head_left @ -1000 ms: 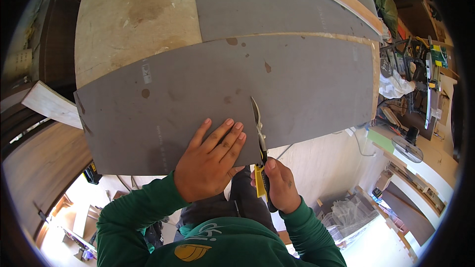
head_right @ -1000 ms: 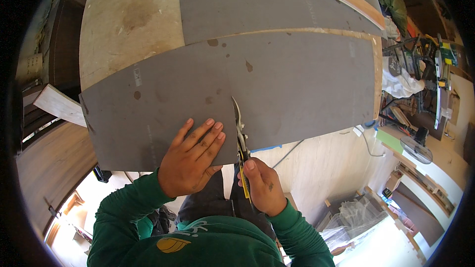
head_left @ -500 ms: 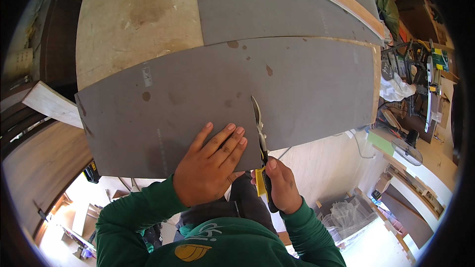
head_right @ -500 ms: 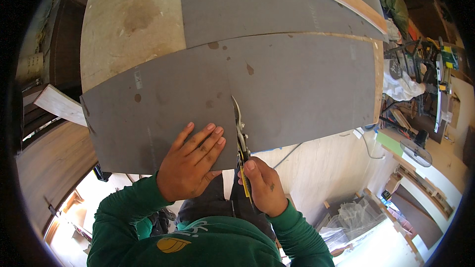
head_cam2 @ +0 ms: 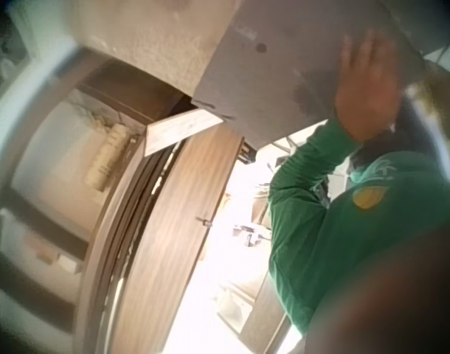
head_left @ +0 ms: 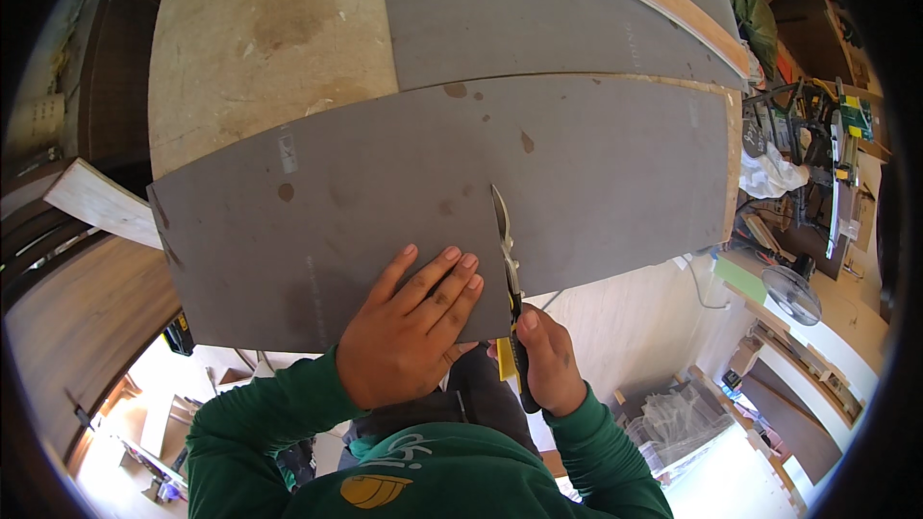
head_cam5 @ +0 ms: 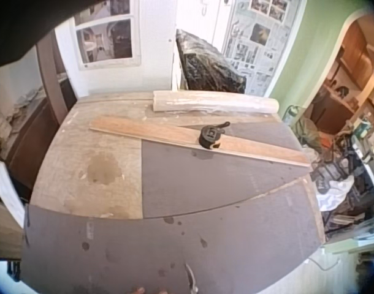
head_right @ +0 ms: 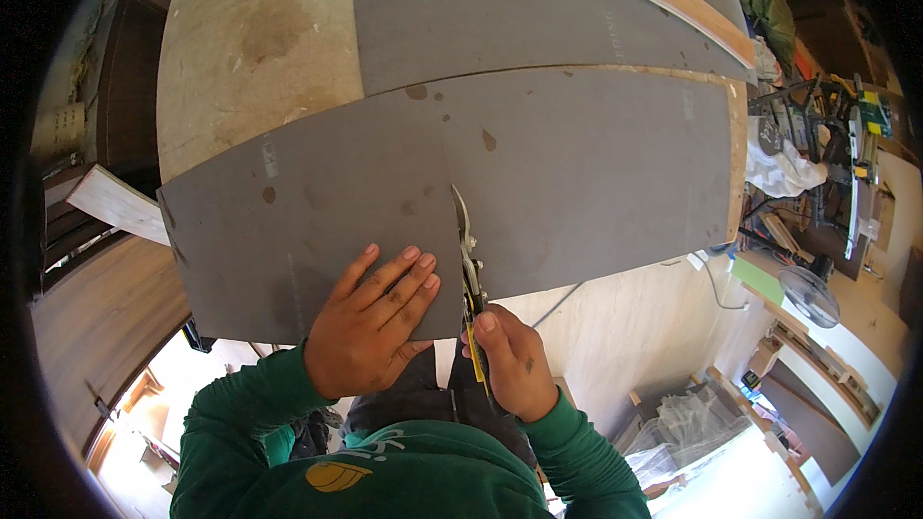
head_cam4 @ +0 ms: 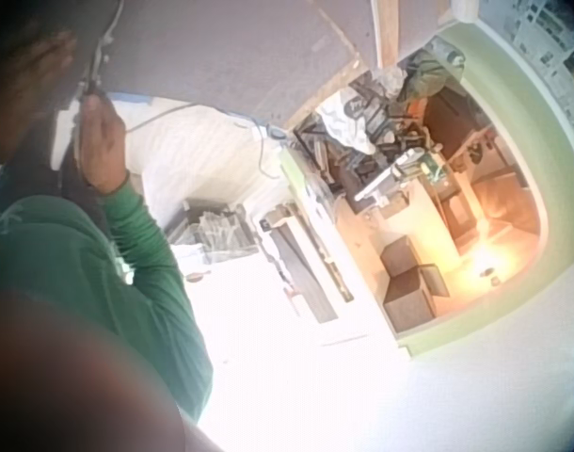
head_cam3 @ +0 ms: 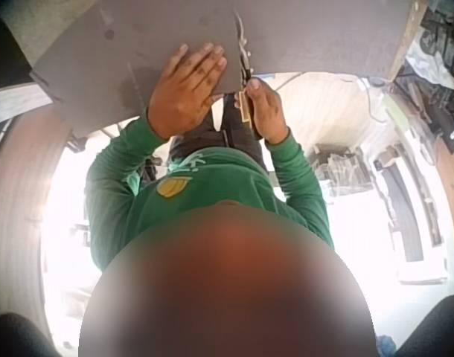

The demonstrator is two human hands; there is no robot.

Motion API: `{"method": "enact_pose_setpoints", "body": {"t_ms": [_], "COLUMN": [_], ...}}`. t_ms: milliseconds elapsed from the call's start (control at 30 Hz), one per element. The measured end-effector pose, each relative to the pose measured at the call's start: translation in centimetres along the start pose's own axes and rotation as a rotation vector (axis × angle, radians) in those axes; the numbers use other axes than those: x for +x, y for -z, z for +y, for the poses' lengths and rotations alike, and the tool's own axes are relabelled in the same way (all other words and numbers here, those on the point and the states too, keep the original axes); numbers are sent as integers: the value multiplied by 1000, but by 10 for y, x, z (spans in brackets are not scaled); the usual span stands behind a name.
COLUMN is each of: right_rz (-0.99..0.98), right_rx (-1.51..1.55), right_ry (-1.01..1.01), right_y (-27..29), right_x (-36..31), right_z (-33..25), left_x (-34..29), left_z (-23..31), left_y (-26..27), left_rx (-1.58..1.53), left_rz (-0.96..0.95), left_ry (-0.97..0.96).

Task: The person measures and marks a grey tile sheet using a tape measure, pencil, and straight edge. They then use tin snips to cut along the marked line. Finally, the person fits the cut tile piece into a wall cavity.

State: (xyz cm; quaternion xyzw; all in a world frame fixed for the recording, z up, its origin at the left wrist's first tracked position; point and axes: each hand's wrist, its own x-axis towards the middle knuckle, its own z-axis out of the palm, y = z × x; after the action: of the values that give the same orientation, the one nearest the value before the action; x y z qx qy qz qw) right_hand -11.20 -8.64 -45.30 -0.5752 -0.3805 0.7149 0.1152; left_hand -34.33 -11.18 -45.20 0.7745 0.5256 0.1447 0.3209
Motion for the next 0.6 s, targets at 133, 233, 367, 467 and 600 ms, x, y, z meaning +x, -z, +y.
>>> {"method": "enact_pose_setpoints", "body": {"t_ms": [133,233,367,467,600], "right_rz": [-27,-21,22,-1,-31], "right_rx": [-1,14,58,35,15], "right_ry": [-11,-38,-80,-37,-10], "right_y": [1,0,-4,-3,-2], "right_x": [2,1,-1,2,6], "right_z": [1,1,-1,-2,-2], "left_x": [-1,0,0,-1,-2], "left_z": [0,-1,-1,0,2], "left_y": [1,1,2,4,5], "left_rx": [-2,0,-9,-35,-21], "left_rz": [7,2,-6,-15,8], "left_ry": [-4,-5,7,22,11]}}
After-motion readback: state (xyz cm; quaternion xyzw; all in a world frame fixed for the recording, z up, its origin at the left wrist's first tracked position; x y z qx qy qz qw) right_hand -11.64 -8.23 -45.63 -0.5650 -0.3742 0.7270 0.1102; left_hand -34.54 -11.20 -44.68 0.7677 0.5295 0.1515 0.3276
